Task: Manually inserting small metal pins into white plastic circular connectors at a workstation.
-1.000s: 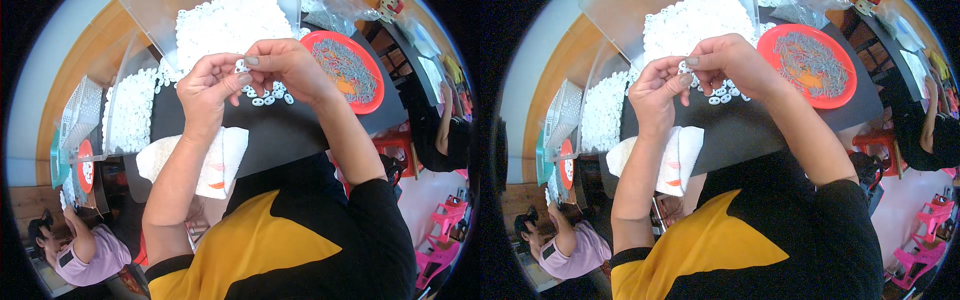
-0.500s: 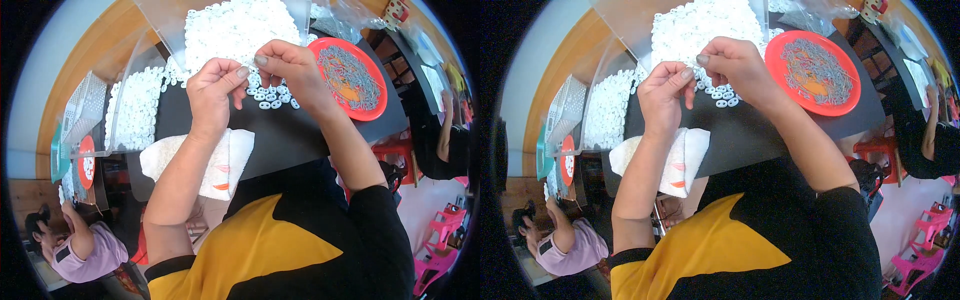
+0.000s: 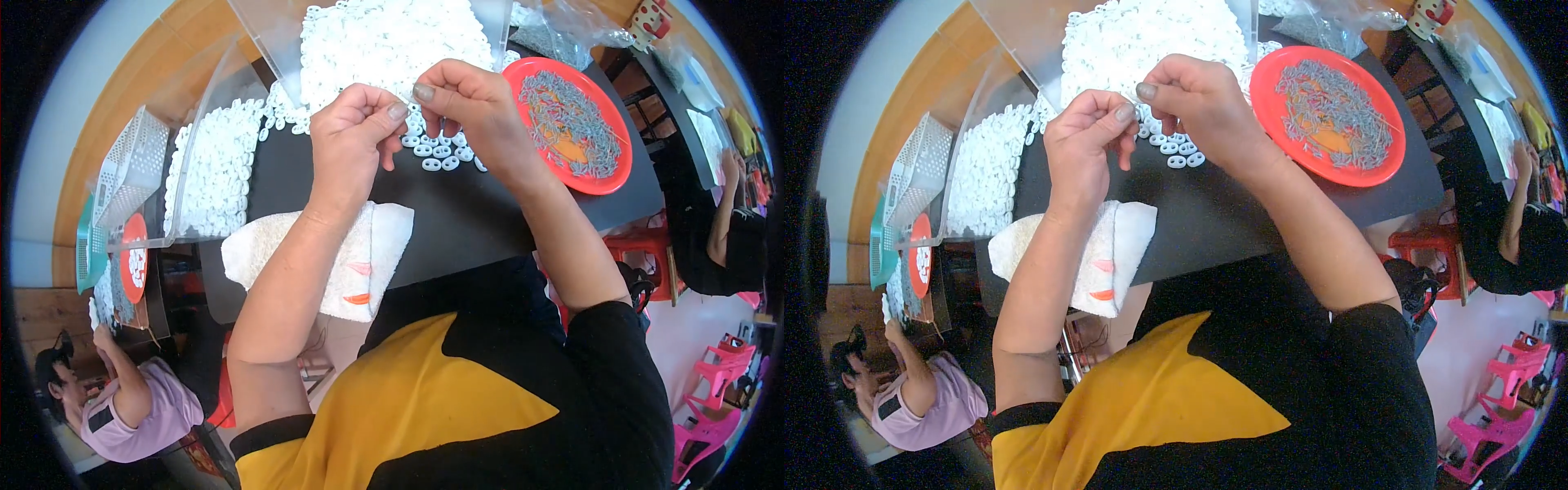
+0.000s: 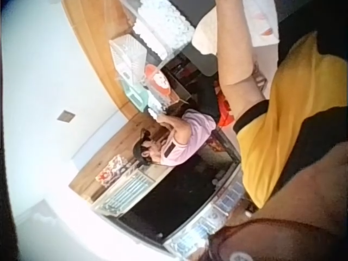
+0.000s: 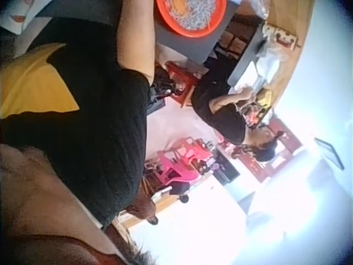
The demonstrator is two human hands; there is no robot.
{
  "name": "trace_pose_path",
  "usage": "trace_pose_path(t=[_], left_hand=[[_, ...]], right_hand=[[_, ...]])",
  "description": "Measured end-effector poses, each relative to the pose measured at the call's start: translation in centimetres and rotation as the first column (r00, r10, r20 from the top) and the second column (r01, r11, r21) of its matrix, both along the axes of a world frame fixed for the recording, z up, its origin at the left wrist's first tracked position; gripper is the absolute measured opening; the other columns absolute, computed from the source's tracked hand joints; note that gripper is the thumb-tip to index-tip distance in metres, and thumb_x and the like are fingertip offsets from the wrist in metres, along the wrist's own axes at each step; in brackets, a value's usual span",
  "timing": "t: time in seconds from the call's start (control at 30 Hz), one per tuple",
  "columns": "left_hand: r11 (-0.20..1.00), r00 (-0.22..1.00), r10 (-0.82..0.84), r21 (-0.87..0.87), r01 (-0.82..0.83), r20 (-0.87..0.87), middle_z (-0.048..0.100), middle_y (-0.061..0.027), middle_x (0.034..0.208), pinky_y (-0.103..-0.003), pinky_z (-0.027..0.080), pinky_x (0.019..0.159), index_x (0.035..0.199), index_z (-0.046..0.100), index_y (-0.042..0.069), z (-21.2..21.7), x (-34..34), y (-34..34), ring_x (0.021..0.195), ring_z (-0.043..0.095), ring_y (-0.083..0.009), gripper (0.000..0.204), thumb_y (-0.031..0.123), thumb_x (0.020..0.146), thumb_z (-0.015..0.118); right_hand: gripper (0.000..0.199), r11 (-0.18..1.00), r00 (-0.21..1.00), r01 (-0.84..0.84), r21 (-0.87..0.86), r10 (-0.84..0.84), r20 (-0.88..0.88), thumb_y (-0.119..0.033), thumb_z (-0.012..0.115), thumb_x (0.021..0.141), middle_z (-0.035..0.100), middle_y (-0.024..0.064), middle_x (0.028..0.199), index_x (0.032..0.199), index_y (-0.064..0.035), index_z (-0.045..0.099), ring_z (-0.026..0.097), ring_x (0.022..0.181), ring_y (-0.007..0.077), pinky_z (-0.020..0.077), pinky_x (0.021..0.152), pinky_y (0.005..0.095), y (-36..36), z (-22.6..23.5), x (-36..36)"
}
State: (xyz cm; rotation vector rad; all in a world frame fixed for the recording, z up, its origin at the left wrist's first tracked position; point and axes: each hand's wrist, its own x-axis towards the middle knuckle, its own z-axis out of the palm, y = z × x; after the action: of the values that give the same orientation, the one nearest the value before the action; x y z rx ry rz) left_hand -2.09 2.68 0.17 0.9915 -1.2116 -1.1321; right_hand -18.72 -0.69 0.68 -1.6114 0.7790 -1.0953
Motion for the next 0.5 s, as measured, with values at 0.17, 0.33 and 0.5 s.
trace_pose_path(t=[0.17, 0.33, 0.5], left_hand=[[1.0, 0.999, 0.013, 0.001, -0.013, 0.034, 0.061, -0.0065, 0.073, -0.021, 0.042, 0.044, 0.087, 0.06, -0.001, 0.05, -0.14, 0.13, 0.056, 0.054, -0.0106, 0.008, 0.007, 0.088, 0.062], [1.0, 1.0, 0.017, -0.006, -0.017, 0.018, 0.061, -0.0064, 0.073, -0.022, 0.042, 0.044, 0.088, 0.06, -0.001, 0.08, -0.16, 0.04, 0.056, 0.054, -0.0111, 0.009, 0.008, 0.089, 0.061], [0.999, 0.997, 0.023, -0.042, -0.026, -0.074, 0.062, -0.006, 0.072, -0.019, 0.042, 0.044, 0.091, 0.063, -0.002, 0.14, -0.44, -0.04, 0.057, 0.056, -0.008, 0.008, 0.004, 0.086, 0.065]], right_hand=[[0.019, 1.0, 1.0, -0.011, -0.007, 0.011, -0.016, -0.022, 0.058, 0.093, 0.059, -0.002, 0.07, 0.089, -0.0044, 0.063, 0.054, 0.063, 0.0046, 0.0381, 0.054, 0.0186, -0.03, -0.12, -0.11], [0.019, 1.0, 0.999, -0.029, -0.011, 0.029, -0.04, -0.022, 0.057, 0.093, 0.059, -0.0016, 0.07, 0.09, -0.0042, 0.063, 0.055, 0.063, 0.0048, 0.0381, 0.054, 0.0184, -0.19, -0.35, -0.13], [0.018, 0.999, 0.999, -0.042, 0.031, 0.042, 0.016, -0.022, 0.058, 0.093, 0.059, -0.0024, 0.071, 0.089, -0.0049, 0.063, 0.055, 0.063, 0.0046, 0.0376, 0.054, 0.018, -0.4, -0.42, -0.3]])
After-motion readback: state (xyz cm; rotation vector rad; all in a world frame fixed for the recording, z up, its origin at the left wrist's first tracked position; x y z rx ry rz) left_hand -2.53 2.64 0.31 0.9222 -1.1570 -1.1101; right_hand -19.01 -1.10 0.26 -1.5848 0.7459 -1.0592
